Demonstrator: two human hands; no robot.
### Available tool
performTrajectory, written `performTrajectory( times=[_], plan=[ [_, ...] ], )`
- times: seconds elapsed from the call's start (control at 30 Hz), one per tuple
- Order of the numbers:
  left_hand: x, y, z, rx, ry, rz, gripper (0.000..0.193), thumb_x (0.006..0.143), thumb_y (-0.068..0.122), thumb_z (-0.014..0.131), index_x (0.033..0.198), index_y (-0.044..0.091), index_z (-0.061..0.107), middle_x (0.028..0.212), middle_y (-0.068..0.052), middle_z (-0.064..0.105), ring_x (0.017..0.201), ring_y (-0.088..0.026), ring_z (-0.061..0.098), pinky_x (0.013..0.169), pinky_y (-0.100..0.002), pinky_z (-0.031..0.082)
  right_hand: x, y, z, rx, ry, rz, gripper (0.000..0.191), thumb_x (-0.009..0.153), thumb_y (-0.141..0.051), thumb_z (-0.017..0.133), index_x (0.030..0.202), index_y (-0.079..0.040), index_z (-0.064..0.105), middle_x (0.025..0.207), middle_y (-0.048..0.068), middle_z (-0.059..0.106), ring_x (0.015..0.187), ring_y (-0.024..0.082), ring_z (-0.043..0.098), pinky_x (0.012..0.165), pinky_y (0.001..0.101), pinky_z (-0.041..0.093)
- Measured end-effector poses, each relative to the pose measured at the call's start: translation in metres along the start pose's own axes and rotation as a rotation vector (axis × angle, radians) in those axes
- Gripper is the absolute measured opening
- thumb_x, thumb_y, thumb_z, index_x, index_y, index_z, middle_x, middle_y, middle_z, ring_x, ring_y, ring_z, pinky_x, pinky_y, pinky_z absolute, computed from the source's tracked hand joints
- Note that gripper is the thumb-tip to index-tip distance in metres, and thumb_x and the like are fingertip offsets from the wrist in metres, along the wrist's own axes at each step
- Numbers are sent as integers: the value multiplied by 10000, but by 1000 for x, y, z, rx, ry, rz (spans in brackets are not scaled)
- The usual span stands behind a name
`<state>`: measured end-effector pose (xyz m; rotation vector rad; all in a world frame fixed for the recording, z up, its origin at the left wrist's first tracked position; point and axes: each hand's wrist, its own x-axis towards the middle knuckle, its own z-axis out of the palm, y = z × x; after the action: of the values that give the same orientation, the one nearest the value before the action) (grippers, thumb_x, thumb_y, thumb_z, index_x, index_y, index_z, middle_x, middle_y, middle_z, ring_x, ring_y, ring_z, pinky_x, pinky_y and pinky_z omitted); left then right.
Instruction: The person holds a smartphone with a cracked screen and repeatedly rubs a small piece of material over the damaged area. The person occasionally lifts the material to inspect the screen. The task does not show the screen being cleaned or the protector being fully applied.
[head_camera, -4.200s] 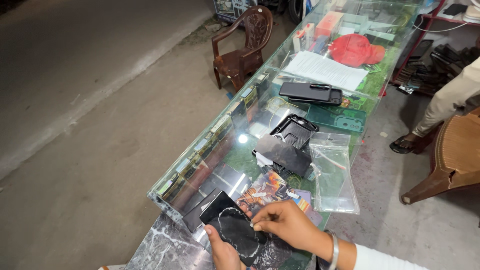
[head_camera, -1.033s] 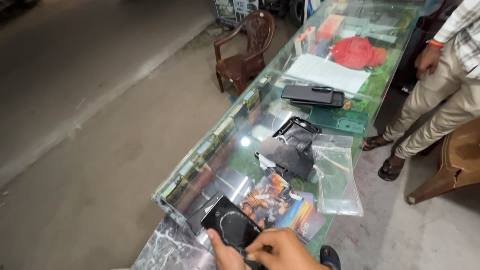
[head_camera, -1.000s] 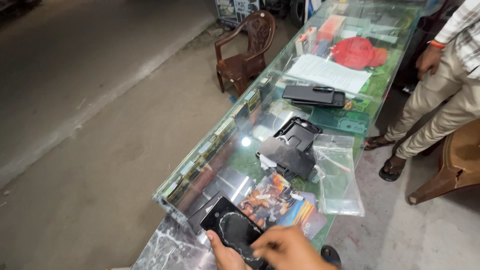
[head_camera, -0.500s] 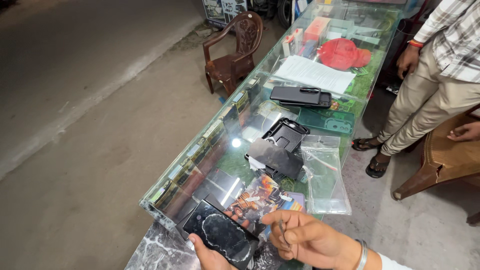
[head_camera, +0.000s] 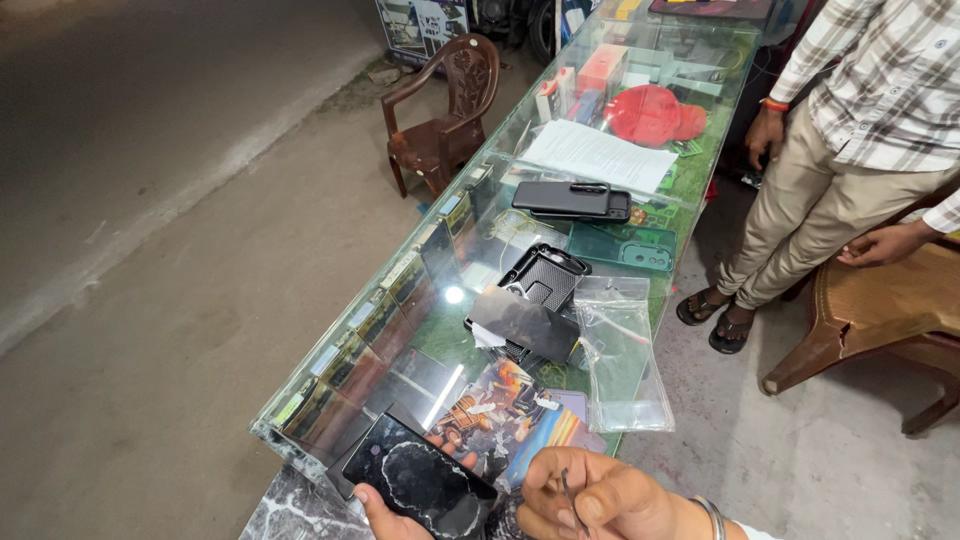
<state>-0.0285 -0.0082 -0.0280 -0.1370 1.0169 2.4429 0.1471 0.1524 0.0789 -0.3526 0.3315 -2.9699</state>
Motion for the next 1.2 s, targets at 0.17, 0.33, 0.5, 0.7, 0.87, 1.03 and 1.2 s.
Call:
performTrajectory(
  times=[0.17,0.33,0.5,0.7,0.87,1.03,1.2],
  plan=[
    [-3,3,4,33,63,6,954,936,763,260,1322,-76,497,1146,-327,635,994,-481,660,847,-703,560,4,1,6,-44,27,-12,401,825,-158,805,1167,-11,656,812,21,512,735,140,490,623,272,357],
    [-5,5,7,22,71,-43,960,937,772,269,1306,-82,507,1140,-315,644,982,-493,664,846,-684,565,4,0,6,-57,32,-7,362,844,-156,803,1138,-5,656,822,30,503,747,149,481,624,280,345],
    [-7,5,10,-9,73,-23,913,932,753,288,1312,-49,501,1156,-301,635,1001,-479,653,843,-694,556,4,1,5,-69,49,-2,346,836,-157,803,1118,-14,663,814,35,506,731,151,481,613,282,339],
    [-8,8,11,-3,112,-65,921,933,755,298,1317,-57,497,1154,-303,636,1011,-476,656,865,-679,561,6,0,7,-59,57,9,128,880,-75,755,978,-85,674,852,39,539,744,146,485,630,255,383],
    [-8,8,11,27,126,-48,923,933,758,293,1322,-52,501,1138,-302,637,998,-474,658,850,-688,563,8,-1,12,-45,158,-11,88,868,-23,725,931,-52,672,855,51,561,752,146,495,668,256,414],
    [-9,10,14,26,118,-21,908,947,744,287,1340,-49,490,1147,-298,626,1019,-460,648,865,-699,560,9,-3,20,-83,179,-35,73,881,-6,719,915,-47,669,825,46,556,762,160,496,694,281,422],
    [-12,11,18,24,138,-47,904,940,743,286,1334,-44,492,1144,-286,633,1001,-465,650,869,-694,556,11,-3,28,-168,358,-56,399,787,-10,730,1185,-32,733,766,40,557,691,152,480,676,288,424]
  ],
)
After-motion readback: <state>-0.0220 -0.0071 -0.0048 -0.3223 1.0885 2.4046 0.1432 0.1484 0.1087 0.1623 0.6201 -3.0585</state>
